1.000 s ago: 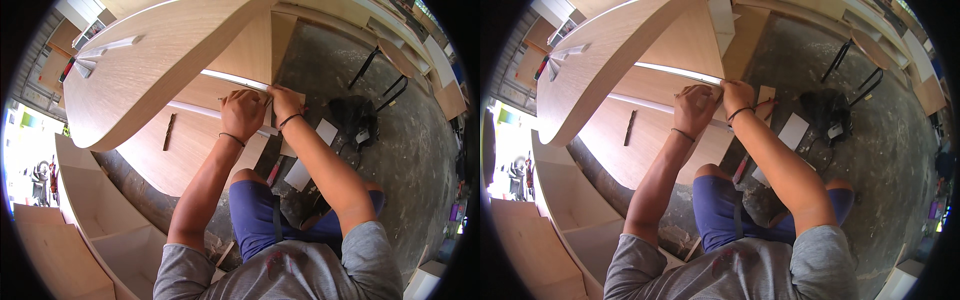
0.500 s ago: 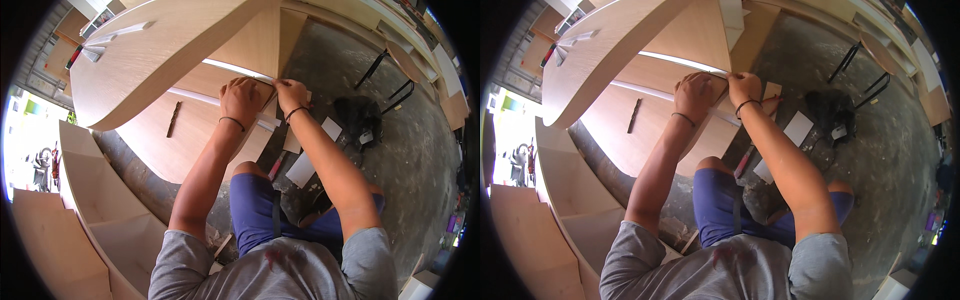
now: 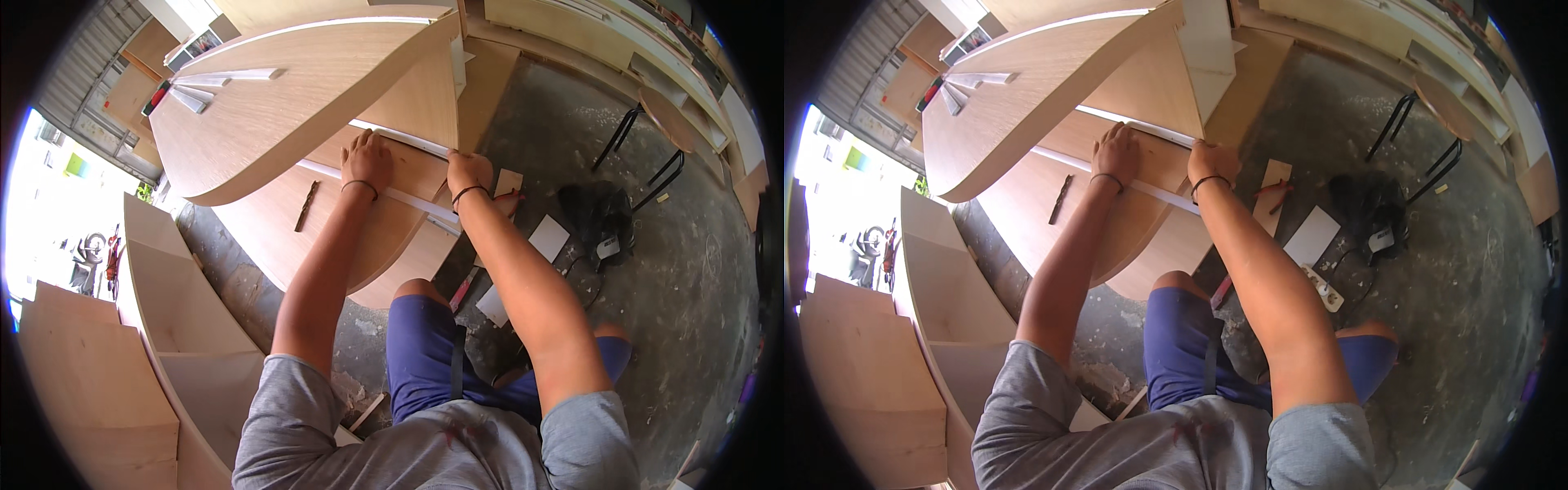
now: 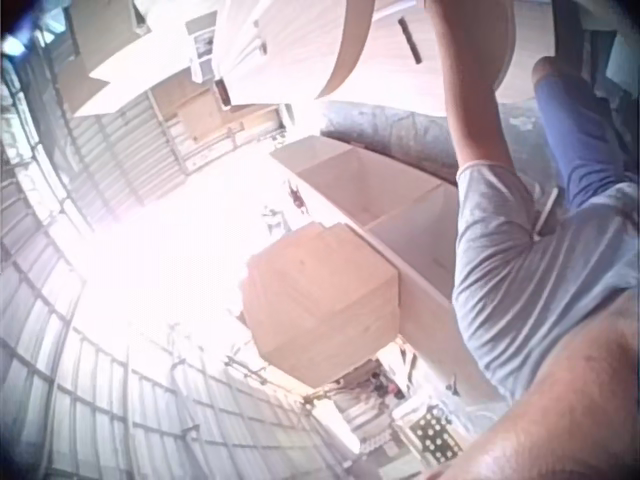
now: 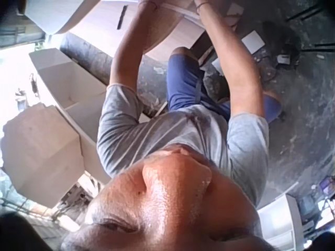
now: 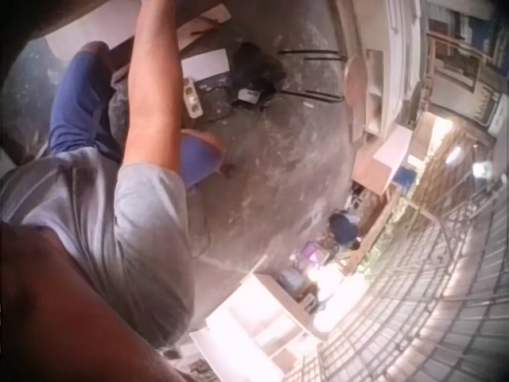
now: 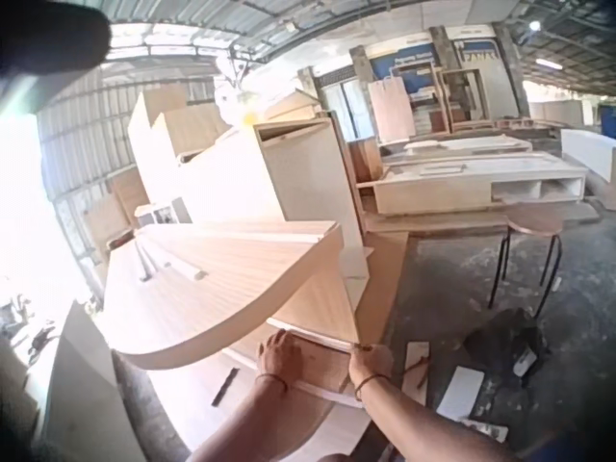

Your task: The person fits a trim piece into a wooden cabinet groove by hand, trims the excess with pliers, and secures internal components of the furniture using a power drill.

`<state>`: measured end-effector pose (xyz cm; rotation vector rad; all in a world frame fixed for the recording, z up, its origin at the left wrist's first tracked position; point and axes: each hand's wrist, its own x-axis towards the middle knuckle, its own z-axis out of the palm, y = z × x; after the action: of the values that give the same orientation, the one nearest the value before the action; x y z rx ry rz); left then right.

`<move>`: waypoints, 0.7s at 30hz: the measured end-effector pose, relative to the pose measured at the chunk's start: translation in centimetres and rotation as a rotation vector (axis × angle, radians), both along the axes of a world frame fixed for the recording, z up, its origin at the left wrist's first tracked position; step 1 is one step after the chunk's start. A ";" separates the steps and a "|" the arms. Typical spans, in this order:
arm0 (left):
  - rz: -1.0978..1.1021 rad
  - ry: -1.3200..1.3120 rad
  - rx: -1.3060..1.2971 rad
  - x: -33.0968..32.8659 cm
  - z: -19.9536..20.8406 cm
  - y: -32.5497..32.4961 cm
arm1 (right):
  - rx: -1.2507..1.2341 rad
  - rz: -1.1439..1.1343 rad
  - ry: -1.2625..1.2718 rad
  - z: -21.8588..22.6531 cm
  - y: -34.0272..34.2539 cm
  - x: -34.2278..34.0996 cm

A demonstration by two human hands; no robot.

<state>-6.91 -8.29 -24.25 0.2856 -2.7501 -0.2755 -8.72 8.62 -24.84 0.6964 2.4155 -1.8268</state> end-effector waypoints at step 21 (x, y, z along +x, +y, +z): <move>-0.036 0.056 0.053 -0.3 -0.6 -0.5 | 0.147 -0.014 0.736 -2.9 0.3 0.8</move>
<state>-7.22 -8.81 -24.84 0.2391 -2.6980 -0.3610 -7.93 8.91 -27.73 0.0136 2.9835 -2.2161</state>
